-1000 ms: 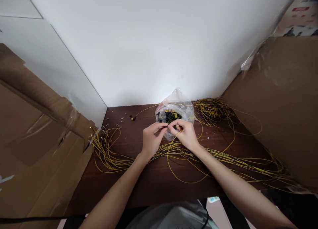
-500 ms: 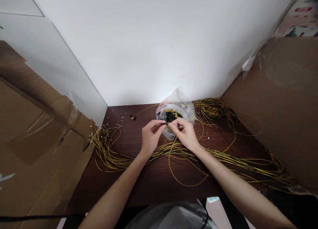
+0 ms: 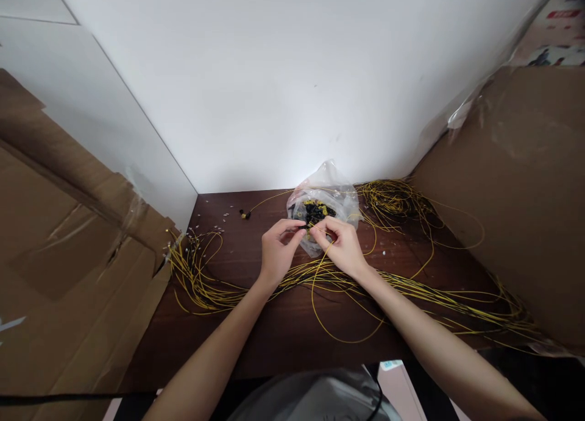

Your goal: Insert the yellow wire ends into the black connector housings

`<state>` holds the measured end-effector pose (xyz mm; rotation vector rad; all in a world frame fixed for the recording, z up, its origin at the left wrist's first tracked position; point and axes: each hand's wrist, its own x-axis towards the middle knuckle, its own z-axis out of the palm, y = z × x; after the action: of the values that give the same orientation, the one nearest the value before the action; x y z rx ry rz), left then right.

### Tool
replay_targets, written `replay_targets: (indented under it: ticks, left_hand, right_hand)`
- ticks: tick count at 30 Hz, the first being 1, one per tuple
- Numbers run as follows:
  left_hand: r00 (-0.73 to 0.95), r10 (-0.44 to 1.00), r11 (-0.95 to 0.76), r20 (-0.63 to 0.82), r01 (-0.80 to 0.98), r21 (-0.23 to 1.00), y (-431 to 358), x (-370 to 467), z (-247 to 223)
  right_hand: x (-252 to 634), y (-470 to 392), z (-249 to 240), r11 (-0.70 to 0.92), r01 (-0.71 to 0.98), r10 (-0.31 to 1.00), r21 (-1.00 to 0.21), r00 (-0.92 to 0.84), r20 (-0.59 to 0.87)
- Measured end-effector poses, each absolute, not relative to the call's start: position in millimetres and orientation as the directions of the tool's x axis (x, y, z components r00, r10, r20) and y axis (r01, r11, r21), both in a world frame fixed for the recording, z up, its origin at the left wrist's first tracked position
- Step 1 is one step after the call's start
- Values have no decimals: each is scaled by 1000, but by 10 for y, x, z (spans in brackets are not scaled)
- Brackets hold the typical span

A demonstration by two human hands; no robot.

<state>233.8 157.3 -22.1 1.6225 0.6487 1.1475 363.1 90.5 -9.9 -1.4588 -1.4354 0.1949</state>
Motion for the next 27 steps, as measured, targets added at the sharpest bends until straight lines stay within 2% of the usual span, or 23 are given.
replay_targets:
  ticks: [7, 16, 27]
  left_hand:
    - [410, 840, -347, 355, -96, 933, 1581, 2338, -249]
    - [404, 845, -344, 351, -91, 934, 1595, 2340, -246]
    - [441, 802, -406, 403, -93, 909, 1573, 2344, -232]
  right_hand:
    - [3655, 870, -70, 274, 610, 839, -744, 227, 495]
    - [3663, 882, -97, 208, 693, 852, -690, 218, 476]
    - [3655, 890, -88, 250, 644, 875, -723, 170, 453]
